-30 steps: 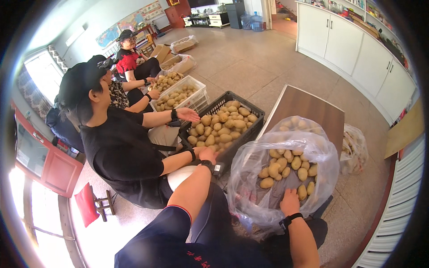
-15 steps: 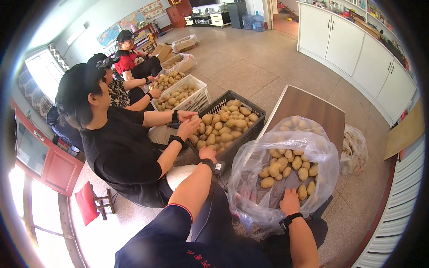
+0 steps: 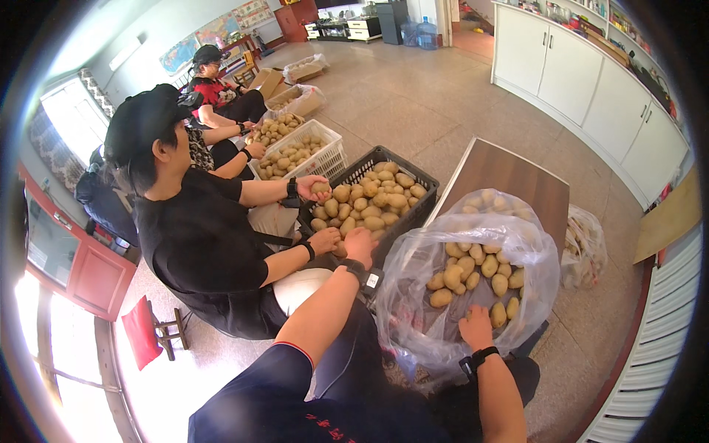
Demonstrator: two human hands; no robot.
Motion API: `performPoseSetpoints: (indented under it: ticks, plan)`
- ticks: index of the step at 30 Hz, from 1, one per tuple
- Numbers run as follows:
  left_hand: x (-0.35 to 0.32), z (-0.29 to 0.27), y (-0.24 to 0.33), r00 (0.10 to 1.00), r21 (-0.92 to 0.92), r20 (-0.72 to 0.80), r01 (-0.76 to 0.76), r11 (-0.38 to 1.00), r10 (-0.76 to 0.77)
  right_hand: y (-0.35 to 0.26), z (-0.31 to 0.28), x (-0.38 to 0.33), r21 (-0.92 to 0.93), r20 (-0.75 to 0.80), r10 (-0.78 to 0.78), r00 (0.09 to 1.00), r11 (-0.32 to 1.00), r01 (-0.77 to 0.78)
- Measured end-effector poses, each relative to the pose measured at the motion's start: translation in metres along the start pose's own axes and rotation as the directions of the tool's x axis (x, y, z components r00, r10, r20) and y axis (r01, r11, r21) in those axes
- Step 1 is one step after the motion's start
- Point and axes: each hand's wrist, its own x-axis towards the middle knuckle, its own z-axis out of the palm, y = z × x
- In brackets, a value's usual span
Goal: The person sorts potatoes from a large plastic bag by picking them up and placing them into a black plastic crate.
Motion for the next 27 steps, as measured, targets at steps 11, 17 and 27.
performPoseSetpoints:
  ticks: [11,17,27]
  plan:
    - [-0.1,0.057,0.049,0.73,-0.252,0.682,0.281,0.926,-0.036,-0.008,-0.036,0.009,0.852,0.494,0.18,0.851,0.094,-0.515]
    - [-0.115,0.072,0.036,0.61,-0.03,0.788,0.165,0.986,-0.078,-0.018,-0.045,0.006,0.842,0.529,0.079,0.845,0.076,-0.534]
    - [-0.123,0.076,0.035,0.493,0.159,0.858,0.009,0.987,-0.143,-0.036,-0.054,0.008,0.827,0.555,0.024,0.831,0.092,-0.555]
